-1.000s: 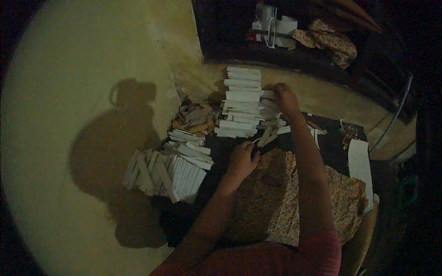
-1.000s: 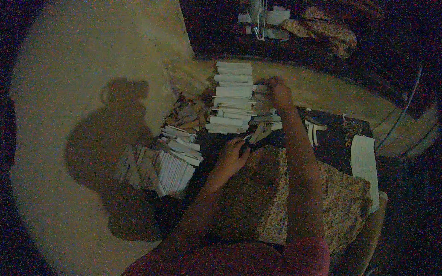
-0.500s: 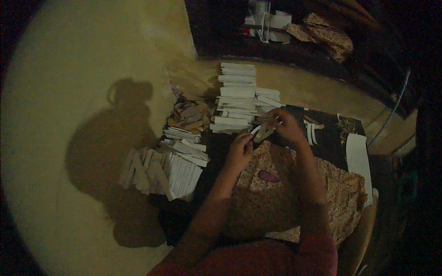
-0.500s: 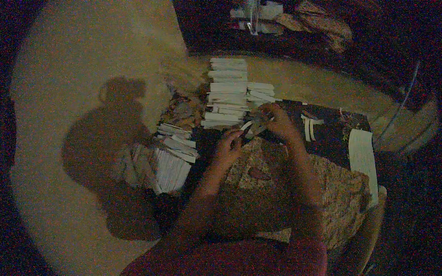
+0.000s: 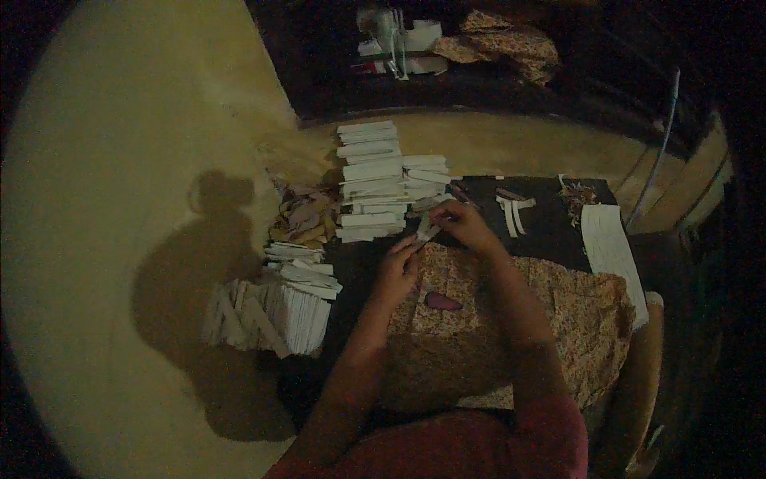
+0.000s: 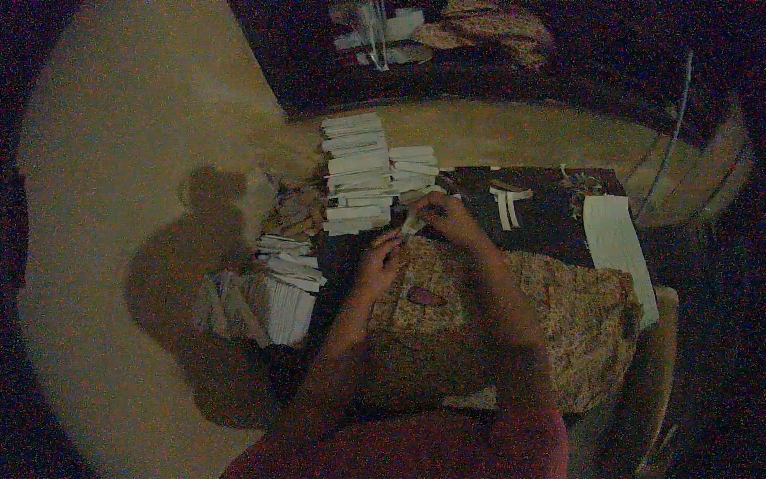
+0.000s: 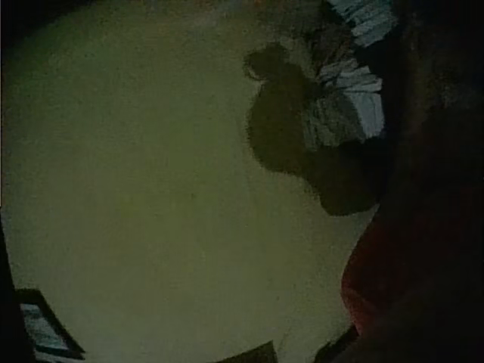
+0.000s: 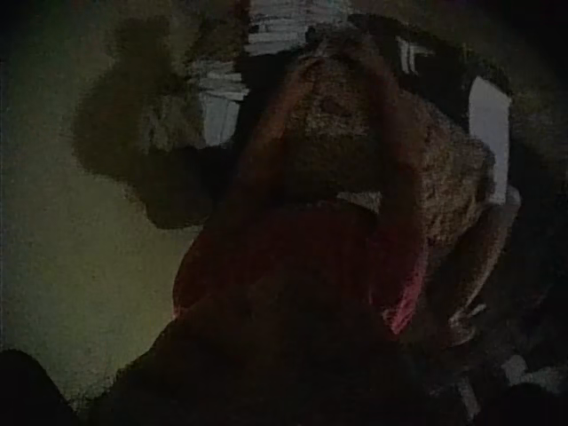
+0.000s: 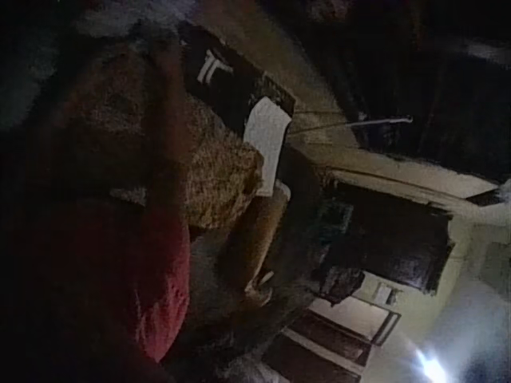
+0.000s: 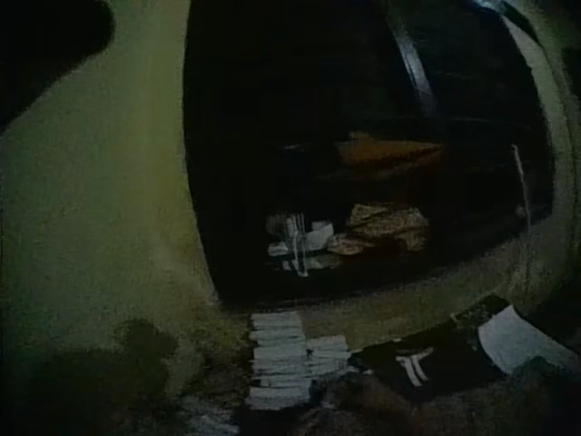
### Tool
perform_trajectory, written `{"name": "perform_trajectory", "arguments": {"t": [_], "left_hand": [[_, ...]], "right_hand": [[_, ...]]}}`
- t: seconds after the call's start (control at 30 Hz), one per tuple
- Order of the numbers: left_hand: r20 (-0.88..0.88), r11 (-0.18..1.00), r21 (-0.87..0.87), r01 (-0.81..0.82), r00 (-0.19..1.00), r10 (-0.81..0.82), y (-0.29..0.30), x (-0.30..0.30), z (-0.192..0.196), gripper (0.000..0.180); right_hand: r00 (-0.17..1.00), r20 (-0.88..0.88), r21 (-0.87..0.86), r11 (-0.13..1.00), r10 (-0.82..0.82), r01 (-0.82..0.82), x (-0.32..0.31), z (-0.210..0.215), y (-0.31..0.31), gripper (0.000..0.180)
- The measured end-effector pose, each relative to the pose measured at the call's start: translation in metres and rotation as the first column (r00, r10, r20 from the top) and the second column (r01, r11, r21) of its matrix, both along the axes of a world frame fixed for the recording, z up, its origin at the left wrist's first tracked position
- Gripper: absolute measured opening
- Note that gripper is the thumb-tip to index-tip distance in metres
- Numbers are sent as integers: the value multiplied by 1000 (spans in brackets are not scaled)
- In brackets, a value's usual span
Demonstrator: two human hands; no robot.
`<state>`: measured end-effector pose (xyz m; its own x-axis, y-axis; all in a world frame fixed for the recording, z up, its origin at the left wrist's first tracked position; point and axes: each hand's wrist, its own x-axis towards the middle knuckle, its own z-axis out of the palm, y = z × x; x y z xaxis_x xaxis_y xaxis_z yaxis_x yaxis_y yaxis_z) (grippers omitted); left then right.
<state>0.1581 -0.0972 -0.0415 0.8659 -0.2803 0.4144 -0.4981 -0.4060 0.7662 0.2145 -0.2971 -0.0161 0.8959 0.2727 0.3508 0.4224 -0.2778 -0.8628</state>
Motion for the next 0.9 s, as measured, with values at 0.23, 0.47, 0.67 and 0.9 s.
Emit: {"name": "perform_trajectory", "arguments": {"t": [0.23, 0.47, 0.67, 0.9], "left_hand": [[118, 998, 38, -56, 992, 51, -1, 3, -9, 27], [93, 992, 20, -123, 988, 121, -4, 3, -15, 27], [106, 990, 12, -138, 985, 136, 5, 11, -22, 24], [-15, 950, 168, -264, 963, 271, -9, 14, 0, 27]], "right_hand": [[998, 1, 27, 998, -61, 61, 6, -17, 2, 14], [981, -12, 59, 979, -193, 194, 10, -22, 5, 22], [865, 272, -75, 887, -421, 455, 14, -26, 3, 23], [824, 60, -189, 805, -563, 563, 16, -18, -48, 29]]}}
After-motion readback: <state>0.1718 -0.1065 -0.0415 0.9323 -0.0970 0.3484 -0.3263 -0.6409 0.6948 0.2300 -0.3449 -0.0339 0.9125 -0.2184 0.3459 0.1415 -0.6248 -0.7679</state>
